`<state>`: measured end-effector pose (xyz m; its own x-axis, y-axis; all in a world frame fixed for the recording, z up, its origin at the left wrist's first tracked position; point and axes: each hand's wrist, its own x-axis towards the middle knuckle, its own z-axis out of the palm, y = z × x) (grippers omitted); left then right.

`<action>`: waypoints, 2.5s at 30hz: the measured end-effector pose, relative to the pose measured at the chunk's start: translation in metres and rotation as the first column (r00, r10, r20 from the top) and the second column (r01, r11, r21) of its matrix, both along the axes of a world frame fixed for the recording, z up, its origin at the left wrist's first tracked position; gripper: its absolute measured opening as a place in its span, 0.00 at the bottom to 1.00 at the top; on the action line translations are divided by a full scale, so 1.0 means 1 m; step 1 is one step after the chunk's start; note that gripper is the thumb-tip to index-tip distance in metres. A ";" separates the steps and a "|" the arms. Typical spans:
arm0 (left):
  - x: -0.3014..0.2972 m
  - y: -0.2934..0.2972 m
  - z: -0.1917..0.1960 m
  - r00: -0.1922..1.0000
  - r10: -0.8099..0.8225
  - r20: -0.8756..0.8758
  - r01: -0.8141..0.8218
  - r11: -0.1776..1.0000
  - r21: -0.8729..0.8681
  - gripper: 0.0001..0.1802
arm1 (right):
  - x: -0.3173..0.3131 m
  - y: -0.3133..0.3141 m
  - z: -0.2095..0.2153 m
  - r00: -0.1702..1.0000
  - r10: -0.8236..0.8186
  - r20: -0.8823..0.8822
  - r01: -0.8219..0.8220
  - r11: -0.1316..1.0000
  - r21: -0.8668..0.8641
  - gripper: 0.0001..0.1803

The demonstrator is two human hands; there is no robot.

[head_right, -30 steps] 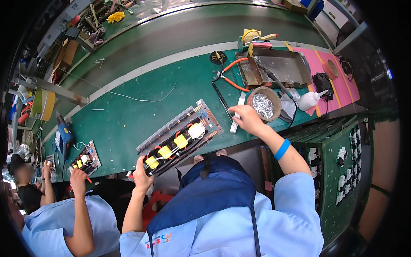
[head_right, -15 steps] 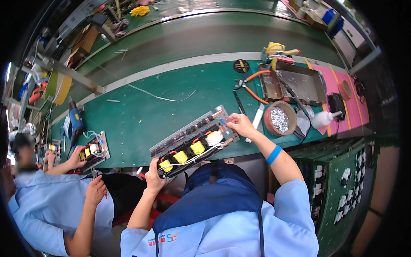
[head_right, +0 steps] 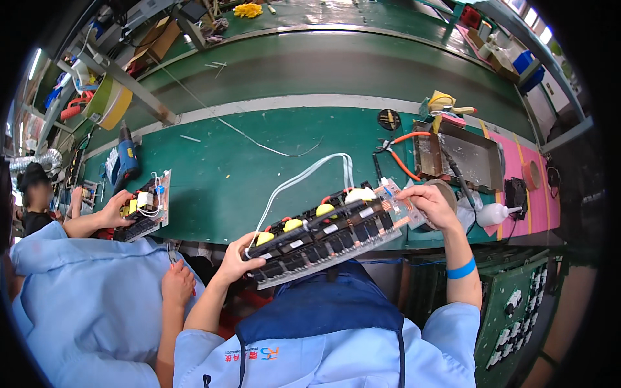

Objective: The person assembles electronic circuit boards at a factory workstation. They pick up green PCBs, inspect them, and place them into a teal storage rack. They also handle a larger board with yellow capacitors, using a soldering iron to work on connections and wires. The person repeatedly moves between the workbench and the rack to organize the components.

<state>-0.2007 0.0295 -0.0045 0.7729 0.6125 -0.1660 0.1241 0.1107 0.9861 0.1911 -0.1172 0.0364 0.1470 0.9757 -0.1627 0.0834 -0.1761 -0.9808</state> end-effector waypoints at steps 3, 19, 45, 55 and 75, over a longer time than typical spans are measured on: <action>0.001 0.003 -0.007 0.995 -0.042 -0.094 0.015 0.964 -0.266 0.25 | -0.014 0.001 0.050 0.995 -0.001 0.097 0.005 0.999 -0.043 0.10; 0.019 -0.012 -0.069 0.954 -0.259 0.152 0.244 0.374 -0.895 0.26 | 0.016 0.004 -0.003 0.959 -0.255 -0.126 0.255 0.967 -0.024 0.10; 0.034 -0.045 -0.057 0.896 0.443 0.039 -0.355 0.766 -0.536 0.41 | 0.000 0.015 -0.004 0.952 -0.104 -0.288 0.123 0.991 0.047 0.12; 0.018 -0.047 -0.095 0.889 0.446 0.107 -0.334 0.790 -0.514 0.33 | -0.028 -0.001 0.005 0.991 -0.103 -0.084 0.122 0.950 0.286 0.14; 0.023 -0.059 -0.042 0.875 0.480 0.058 -0.311 0.650 -0.693 0.25 | -0.040 0.003 -0.001 0.946 -0.198 -0.256 0.239 0.961 0.142 0.13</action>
<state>-0.1777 -0.0295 -0.0464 0.5473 0.6716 -0.4994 -0.2912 0.7122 0.6387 0.1511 -0.1144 0.0352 0.3368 0.9400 -0.0551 -0.1769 0.0057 -0.9842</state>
